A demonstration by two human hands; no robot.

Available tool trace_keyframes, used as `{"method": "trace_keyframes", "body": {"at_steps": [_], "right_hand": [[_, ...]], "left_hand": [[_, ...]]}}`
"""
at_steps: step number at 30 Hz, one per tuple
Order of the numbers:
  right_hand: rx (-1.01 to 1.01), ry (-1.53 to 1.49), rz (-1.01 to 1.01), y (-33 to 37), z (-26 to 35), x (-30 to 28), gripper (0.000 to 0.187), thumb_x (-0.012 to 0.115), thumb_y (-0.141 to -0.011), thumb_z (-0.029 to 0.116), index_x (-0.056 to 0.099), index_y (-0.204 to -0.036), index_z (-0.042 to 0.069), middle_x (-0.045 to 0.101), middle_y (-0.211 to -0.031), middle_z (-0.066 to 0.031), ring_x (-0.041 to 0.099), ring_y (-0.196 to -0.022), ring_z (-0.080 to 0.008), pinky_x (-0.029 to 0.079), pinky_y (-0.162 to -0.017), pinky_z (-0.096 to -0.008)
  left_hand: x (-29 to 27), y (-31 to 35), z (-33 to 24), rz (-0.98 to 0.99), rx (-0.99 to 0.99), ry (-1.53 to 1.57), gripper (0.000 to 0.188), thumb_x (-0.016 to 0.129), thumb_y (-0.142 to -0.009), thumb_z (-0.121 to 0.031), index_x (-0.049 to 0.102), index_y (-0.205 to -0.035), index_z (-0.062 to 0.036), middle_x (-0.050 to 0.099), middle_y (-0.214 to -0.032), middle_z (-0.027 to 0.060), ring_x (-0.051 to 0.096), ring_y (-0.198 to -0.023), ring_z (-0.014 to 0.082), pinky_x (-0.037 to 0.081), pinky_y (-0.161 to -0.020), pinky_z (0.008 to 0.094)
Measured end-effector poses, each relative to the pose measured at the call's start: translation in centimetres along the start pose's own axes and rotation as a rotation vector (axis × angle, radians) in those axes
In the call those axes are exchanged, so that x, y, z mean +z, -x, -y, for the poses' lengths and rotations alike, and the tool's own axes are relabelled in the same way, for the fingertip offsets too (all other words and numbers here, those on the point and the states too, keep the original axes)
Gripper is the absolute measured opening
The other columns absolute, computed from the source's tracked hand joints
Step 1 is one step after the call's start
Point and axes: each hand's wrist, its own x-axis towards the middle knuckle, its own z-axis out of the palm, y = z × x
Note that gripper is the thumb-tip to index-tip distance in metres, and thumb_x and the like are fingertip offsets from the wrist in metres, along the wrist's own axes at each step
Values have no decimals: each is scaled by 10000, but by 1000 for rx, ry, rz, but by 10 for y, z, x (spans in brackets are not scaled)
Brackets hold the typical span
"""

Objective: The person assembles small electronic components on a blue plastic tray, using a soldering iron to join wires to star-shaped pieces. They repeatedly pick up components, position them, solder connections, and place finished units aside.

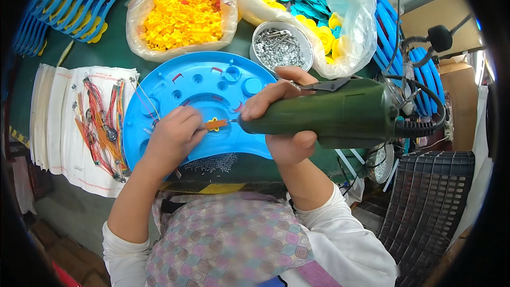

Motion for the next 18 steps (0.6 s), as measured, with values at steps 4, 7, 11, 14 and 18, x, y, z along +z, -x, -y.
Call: {"method": "trace_keyframes", "body": {"at_steps": [4,7,11,14,18], "right_hand": [[61,-39,-12,-2,-1,7,1069,728,-807,733,389,-1399,-90,686,-870,-161,706,-781,-244,607,-727,-376],[50,-60,1,-2,-6,6,1021,758,-805,684,403,-1389,-75,664,-934,-152,696,-793,-224,591,-718,-344],[36,-202,86,-1,-20,2,858,819,-843,466,391,-1404,-21,533,-1255,-123,661,-891,-152,522,-743,-279],[54,-186,73,-2,-23,8,867,802,-827,535,414,-1359,-30,577,-1115,-123,671,-854,-169,545,-735,-304],[76,-4,95,-12,-7,13,1030,744,-780,752,449,-1328,-68,676,-848,-129,695,-758,-197,590,-691,-321]], "left_hand": [[-1,0,0,21,-5,-17,207,779,-763,-37,588,-841,-33,621,-908,98,623,-875,312,532,-771,418],[2,-3,-4,11,1,-5,211,783,-762,-41,588,-841,-32,622,-907,97,623,-874,309,533,-769,415],[0,-3,-2,13,-4,-11,210,784,-768,-43,587,-838,-33,619,-900,98,625,-873,308,533,-764,415],[1,-2,0,16,-25,-5,185,791,-776,-36,622,-854,-35,650,-914,96,645,-879,302,532,-774,404],[1,-1,0,-1,-35,28,172,796,-781,-39,650,-871,-37,665,-920,98,656,-883,301,532,-779,400]]}}
